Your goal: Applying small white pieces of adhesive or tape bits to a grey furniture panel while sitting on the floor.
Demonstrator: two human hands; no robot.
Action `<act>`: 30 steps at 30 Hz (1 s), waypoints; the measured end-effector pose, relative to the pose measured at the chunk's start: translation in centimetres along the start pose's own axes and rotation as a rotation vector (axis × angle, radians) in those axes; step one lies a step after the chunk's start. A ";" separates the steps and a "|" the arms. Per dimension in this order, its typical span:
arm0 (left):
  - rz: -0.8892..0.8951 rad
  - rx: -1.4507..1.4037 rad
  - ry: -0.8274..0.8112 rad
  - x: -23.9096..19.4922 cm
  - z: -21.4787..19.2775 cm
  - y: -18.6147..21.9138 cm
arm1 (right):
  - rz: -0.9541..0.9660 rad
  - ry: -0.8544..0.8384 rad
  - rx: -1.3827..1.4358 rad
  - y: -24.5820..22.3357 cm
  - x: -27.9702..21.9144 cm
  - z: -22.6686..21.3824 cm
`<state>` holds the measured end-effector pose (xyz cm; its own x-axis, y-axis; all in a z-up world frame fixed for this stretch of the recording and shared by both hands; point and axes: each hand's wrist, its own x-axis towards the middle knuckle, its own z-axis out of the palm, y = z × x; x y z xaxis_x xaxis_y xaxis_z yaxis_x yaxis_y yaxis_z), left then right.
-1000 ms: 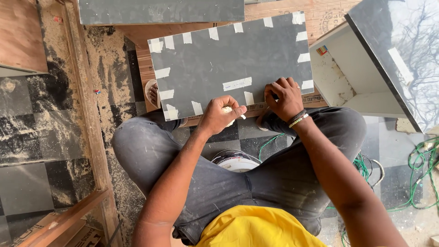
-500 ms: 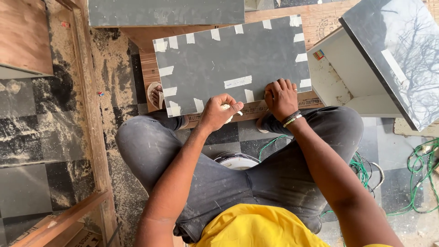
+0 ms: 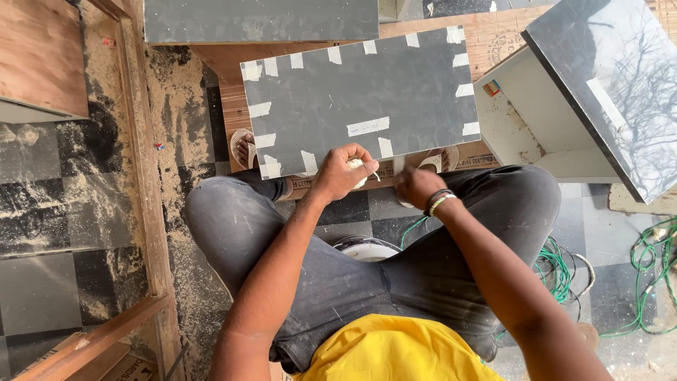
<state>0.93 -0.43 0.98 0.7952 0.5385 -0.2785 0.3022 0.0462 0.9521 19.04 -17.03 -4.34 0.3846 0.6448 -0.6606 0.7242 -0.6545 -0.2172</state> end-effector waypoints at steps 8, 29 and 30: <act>0.082 0.030 -0.215 -1.0 0.4 -0.7 | -0.537 -0.270 0.727 0.0 -1.7 -1.7; -0.079 -0.002 0.149 1.2 -2.0 -1.0 | -0.549 0.631 -0.007 -4.2 1.5 -6.6; -0.101 0.014 0.147 1.4 -1.9 -0.9 | -0.529 0.588 0.000 -4.2 1.7 -6.7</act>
